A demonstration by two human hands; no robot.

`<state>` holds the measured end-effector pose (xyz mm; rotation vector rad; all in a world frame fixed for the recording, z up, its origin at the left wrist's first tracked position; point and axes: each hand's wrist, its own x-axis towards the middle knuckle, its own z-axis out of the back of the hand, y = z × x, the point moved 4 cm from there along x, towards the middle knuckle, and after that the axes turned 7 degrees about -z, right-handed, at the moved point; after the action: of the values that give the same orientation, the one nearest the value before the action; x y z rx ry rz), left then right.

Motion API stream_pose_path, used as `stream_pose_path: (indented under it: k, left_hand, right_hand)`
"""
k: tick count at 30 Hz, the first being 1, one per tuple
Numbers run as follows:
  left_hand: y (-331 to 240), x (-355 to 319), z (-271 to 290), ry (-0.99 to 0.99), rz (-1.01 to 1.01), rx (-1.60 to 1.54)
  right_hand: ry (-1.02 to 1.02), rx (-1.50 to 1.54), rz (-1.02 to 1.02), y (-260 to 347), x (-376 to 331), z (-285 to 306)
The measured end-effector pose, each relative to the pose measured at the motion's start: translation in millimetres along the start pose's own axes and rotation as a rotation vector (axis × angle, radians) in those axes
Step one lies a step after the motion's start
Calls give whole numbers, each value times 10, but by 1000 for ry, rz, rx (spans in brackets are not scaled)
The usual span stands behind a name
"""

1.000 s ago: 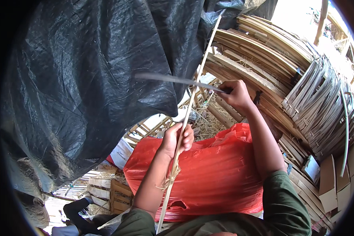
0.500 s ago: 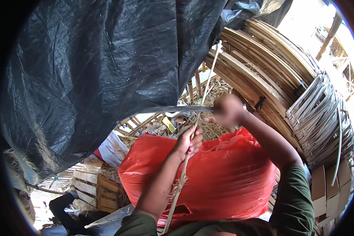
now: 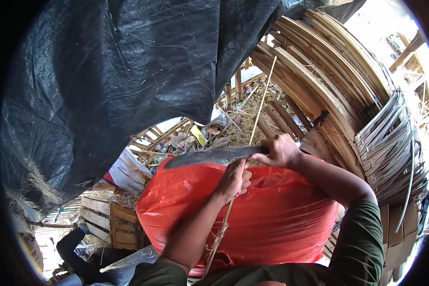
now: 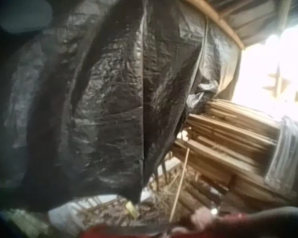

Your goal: The person trims a bamboo strip with a machete, spreads out a plastic bag on their lap, and scrapes the bamboo strip with the machete.

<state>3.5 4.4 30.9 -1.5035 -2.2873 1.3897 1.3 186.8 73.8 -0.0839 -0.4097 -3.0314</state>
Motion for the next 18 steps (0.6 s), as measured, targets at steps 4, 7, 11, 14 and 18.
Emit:
stream_pose_path:
  k: [4,7,11,14,18]
  left_hand:
    - [7,-25,-1,-20,9,-17]
    - [-14,-22,20,-26,-13,-3]
    - [-8,-32,53,4,-38,-56]
    - [12,-60,55,31,-42,-113]
    - [5,-93,-35,76,-46,-117]
  right_hand:
    - [-64,-28,49,41,18,-34]
    - [-97,-40,74,35,75,5]
    - [-102,-65,43,-105,168,17]
    - [-150,-6,-116,-291,283,114]
    - [-94,80,-12,-241,177,196]
